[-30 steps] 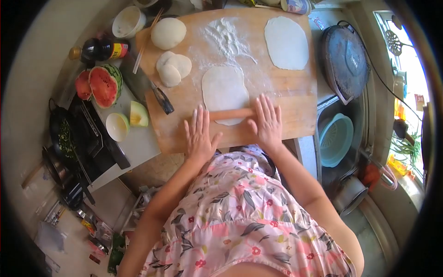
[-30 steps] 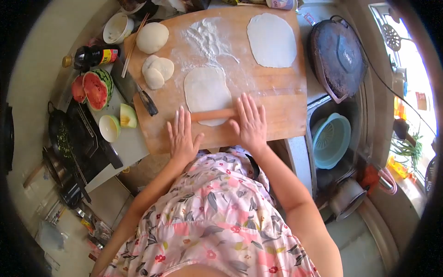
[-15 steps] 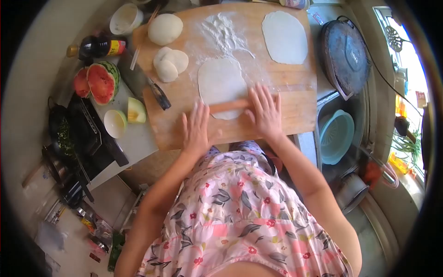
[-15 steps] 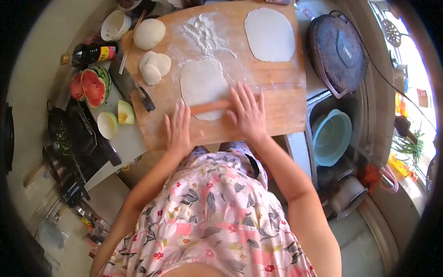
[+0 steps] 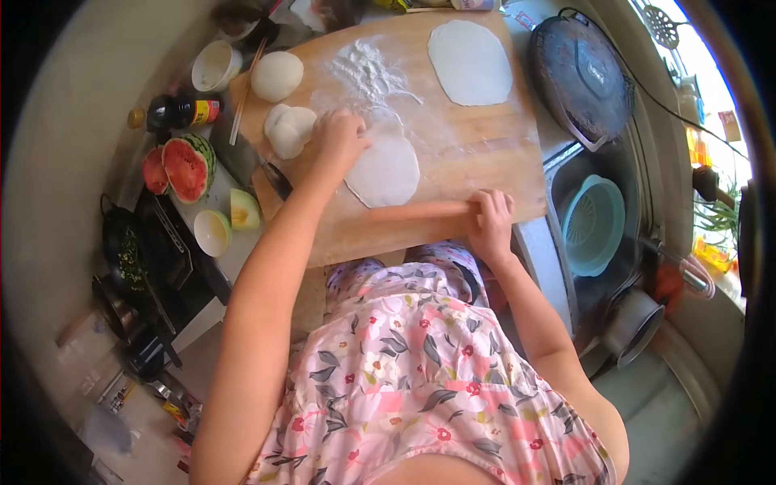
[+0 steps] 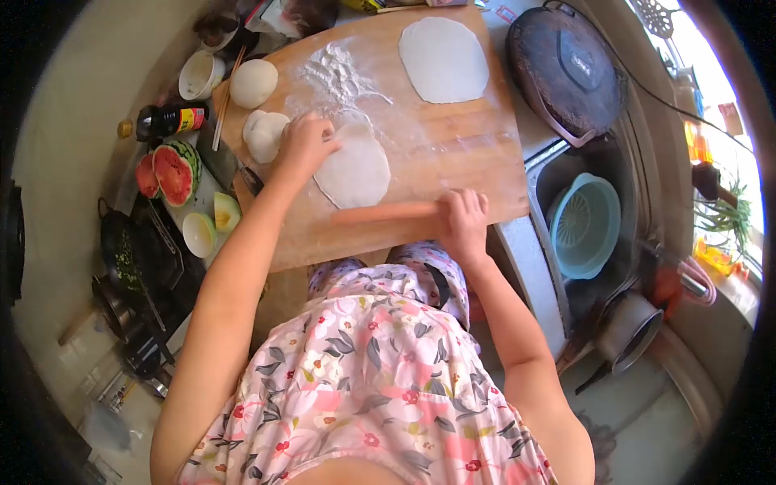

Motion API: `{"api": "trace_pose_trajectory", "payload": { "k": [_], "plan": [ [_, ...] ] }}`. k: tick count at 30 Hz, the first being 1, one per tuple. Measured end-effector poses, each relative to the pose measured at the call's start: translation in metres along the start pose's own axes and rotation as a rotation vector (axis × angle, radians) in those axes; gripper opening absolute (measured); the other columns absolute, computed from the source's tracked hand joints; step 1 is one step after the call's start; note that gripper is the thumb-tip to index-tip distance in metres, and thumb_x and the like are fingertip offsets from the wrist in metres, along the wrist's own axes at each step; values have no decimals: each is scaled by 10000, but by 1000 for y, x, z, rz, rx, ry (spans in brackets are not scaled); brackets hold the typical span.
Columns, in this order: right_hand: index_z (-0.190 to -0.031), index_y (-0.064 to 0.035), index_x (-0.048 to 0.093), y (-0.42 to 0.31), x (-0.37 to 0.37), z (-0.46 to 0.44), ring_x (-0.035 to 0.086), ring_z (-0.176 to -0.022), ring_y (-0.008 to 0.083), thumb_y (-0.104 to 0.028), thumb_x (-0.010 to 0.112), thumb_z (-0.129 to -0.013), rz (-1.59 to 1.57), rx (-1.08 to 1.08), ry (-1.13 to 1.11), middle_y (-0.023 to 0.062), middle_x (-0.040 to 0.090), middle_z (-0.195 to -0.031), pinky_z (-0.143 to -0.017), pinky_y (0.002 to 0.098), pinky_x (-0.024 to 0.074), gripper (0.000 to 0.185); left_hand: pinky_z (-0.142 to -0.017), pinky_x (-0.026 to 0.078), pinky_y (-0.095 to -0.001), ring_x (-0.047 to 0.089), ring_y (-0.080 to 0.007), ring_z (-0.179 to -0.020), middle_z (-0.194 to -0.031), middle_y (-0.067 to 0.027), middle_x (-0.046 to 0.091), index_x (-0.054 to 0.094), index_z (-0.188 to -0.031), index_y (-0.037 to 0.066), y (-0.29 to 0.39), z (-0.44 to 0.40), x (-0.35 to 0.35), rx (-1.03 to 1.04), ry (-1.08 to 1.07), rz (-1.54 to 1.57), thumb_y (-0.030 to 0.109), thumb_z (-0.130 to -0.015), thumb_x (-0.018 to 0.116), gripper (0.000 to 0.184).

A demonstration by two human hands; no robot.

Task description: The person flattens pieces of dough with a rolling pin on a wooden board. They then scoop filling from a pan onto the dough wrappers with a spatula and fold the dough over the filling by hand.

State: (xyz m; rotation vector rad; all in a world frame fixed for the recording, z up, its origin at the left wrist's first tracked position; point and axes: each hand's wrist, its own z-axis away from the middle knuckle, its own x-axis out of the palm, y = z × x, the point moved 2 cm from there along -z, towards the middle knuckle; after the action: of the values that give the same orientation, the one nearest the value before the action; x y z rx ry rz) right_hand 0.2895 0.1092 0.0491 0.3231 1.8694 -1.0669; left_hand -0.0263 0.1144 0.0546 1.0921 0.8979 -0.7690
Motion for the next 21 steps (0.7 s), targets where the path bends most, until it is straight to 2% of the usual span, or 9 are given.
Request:
{"api": "trace_pose_trajectory", "payload": {
  "k": [1, 3, 5, 8, 9, 14, 15, 18, 21],
  "plan": [
    [-957, -69, 550, 3, -7, 3, 553, -886, 307, 4, 644, -669, -18, 39, 56, 108, 561, -903, -837, 417, 380, 312, -830, 482, -455, 603, -336, -1031, -1081, -159, 635, 607, -952, 77, 2, 9, -1, 130, 70, -72, 159, -755, 750, 257],
    [-930, -50, 546, 12, -12, 11, 560, -813, 333, 16, 642, -686, -57, 232, 43, 124, 577, -842, -759, 395, 417, 271, -667, 502, -438, 648, -340, -840, -857, -148, 657, 592, -885, 75, 1, 36, 12, 341, 302, 182, 164, -780, 741, 203],
    [-878, -26, 543, 18, -7, 17, 534, -640, 323, -23, 653, -739, -158, 381, 154, 133, 548, -706, -654, 398, 439, 178, -574, 496, -395, 642, -341, -706, -711, -141, 638, 584, -861, 68, 21, 66, -1, 249, 21, 44, 169, -801, 736, 192],
    [-835, -4, 530, 15, -4, 9, 460, -555, 269, -80, 676, -807, -402, 615, 162, 147, 507, -627, -571, 372, 425, 166, -540, 494, -344, 622, -311, -581, -661, -135, 614, 598, -892, 74, 61, 96, -27, 257, 57, 217, 141, -804, 732, 174],
    [-830, 8, 524, 14, -4, 5, 409, -553, 213, -117, 678, -839, -455, 651, 185, 143, 483, -612, -542, 353, 405, 199, -556, 496, -326, 628, -278, -586, -676, -123, 630, 602, -901, 69, 75, 100, -42, 209, 56, 274, 124, -818, 723, 157],
    [-832, 6, 537, 25, 1, 3, 438, -559, 201, -114, 679, -831, -453, 676, 198, 144, 482, -613, -555, 362, 415, 186, -661, 491, -245, 632, -119, -696, -803, -36, 685, 610, -961, 25, 77, 108, -62, -32, 91, 708, 59, -887, 663, 97],
    [-831, 7, 539, 25, -1, 3, 442, -558, 209, -115, 680, -830, -443, 669, 203, 147, 488, -614, -557, 364, 417, 186, -742, 491, -232, 623, -93, -844, -963, -32, 673, 595, -1032, -8, 74, 107, -62, -98, 64, 927, 39, -910, 634, 136],
    [-835, 7, 549, 29, -1, 4, 449, -557, 257, -116, 683, -827, -387, 648, 173, 158, 514, -624, -561, 368, 422, 181, -769, 495, -237, 618, -103, -899, -1040, -66, 654, 547, -1137, -8, 27, 97, -21, -264, 82, 1143, 51, -892, 654, 274],
    [-892, -7, 560, 26, 0, -2, 483, -570, 321, -142, 693, -827, -310, 591, 65, 170, 558, -652, -570, 384, 438, 201, -683, 520, -252, 626, -126, -865, -1047, -113, 648, 460, -1218, -41, -25, 96, 36, -712, 62, 1234, 49, -852, 693, 444]
  ]
}}
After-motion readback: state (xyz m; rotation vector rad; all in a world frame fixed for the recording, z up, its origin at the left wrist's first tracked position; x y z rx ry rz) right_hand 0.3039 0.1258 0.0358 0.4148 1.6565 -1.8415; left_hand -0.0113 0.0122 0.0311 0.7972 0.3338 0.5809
